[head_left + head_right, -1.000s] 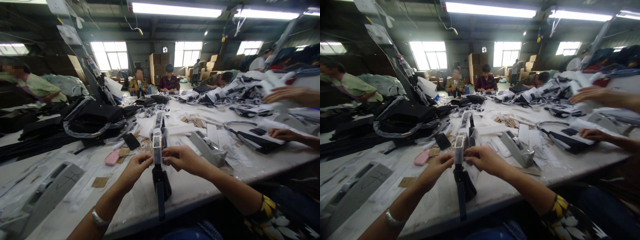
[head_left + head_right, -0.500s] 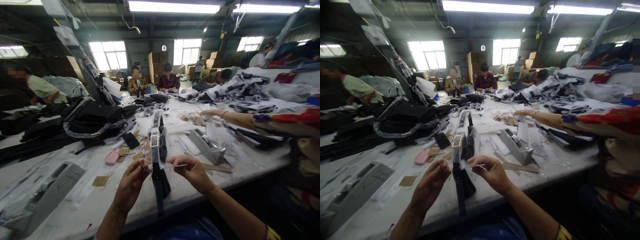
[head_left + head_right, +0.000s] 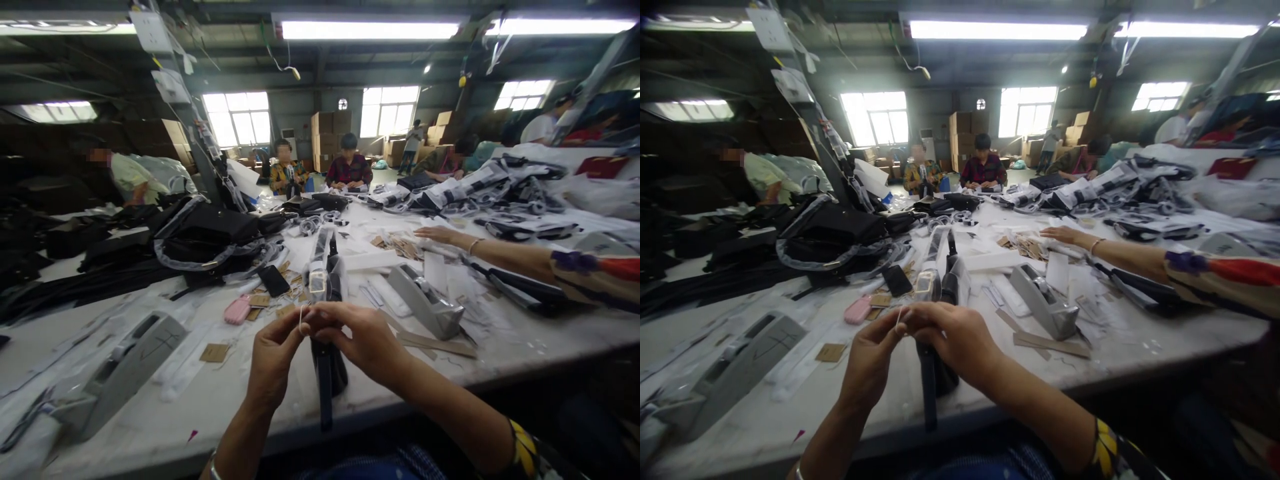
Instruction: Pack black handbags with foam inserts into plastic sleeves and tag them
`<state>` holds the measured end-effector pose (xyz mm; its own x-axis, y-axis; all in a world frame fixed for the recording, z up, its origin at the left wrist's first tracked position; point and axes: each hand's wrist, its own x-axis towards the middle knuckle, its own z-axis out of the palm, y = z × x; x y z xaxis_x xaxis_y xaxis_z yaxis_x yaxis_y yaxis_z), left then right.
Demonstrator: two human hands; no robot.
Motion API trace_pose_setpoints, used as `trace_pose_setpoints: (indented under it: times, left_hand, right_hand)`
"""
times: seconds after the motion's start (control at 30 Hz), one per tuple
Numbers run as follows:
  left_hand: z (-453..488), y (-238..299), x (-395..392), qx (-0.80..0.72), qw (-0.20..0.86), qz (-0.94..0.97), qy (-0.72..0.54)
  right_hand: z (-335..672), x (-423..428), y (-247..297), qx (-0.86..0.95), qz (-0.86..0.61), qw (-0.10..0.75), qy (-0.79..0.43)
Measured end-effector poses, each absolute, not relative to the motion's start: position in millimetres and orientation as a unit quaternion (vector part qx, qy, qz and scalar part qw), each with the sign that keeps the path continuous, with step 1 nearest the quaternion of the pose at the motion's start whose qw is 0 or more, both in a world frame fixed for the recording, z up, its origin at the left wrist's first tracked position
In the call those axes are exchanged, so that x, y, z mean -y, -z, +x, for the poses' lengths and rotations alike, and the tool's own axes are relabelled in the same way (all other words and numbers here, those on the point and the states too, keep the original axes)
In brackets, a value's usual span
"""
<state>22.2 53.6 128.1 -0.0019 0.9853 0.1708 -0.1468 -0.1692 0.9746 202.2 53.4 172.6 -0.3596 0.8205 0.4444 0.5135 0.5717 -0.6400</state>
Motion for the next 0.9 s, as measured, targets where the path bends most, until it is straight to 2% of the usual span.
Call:
trace_pose_setpoints:
  times: [0.1,0.2,0.3,0.4,0.5,0.57,0.63,0.77,0.83,0.9]
  left_hand:
    - [24.3,-139.2,-49.4,-0.415,0.452,0.568,-0.549]
    - [22.4,-151.6,-43.8,-0.422,0.319,0.67,-0.52]
    - [18.5,-156.4,-32.8,-0.419,0.186,0.723,-0.516]
    - [18.8,-148.2,-16.7,-0.422,0.082,0.725,-0.537]
    - [22.7,-132.1,-1.0,-0.391,-0.003,0.744,-0.542]
    - [23.0,-122.6,7.3,-0.346,-0.035,0.781,-0.519]
    - [20.4,-117.4,13.7,-0.303,-0.052,0.819,-0.484]
    - [18.9,-119.1,25.0,-0.271,-0.082,0.846,-0.452]
    - [27.6,-121.5,30.6,-0.257,-0.082,0.85,-0.452]
    - [42.0,-121.2,34.4,-0.246,-0.064,0.855,-0.452]
  right_hand:
    - [198.4,-52.9,-178.3,0.812,-0.467,0.32,-0.145]
    - [200.3,-54.7,-184.4,0.835,-0.449,0.286,-0.138]
    - [208.0,-56.8,-185.5,0.83,-0.38,0.335,-0.235]
    - [213.9,-61.4,-179.0,0.761,-0.416,0.43,-0.252]
    - [211.5,-70.4,-169.7,0.736,-0.487,0.404,-0.242]
    - [205.9,-77.7,-165.0,0.748,-0.487,0.36,-0.272]
    - [199.3,-84.2,-161.9,0.733,-0.462,0.357,-0.349]
    - [186.1,-90.6,-157.2,0.603,-0.39,0.46,-0.522]
    - [180.7,-90.5,-154.5,0.549,-0.375,0.514,-0.541]
    - [177.2,-88.9,-152.7,0.528,-0.377,0.532,-0.544]
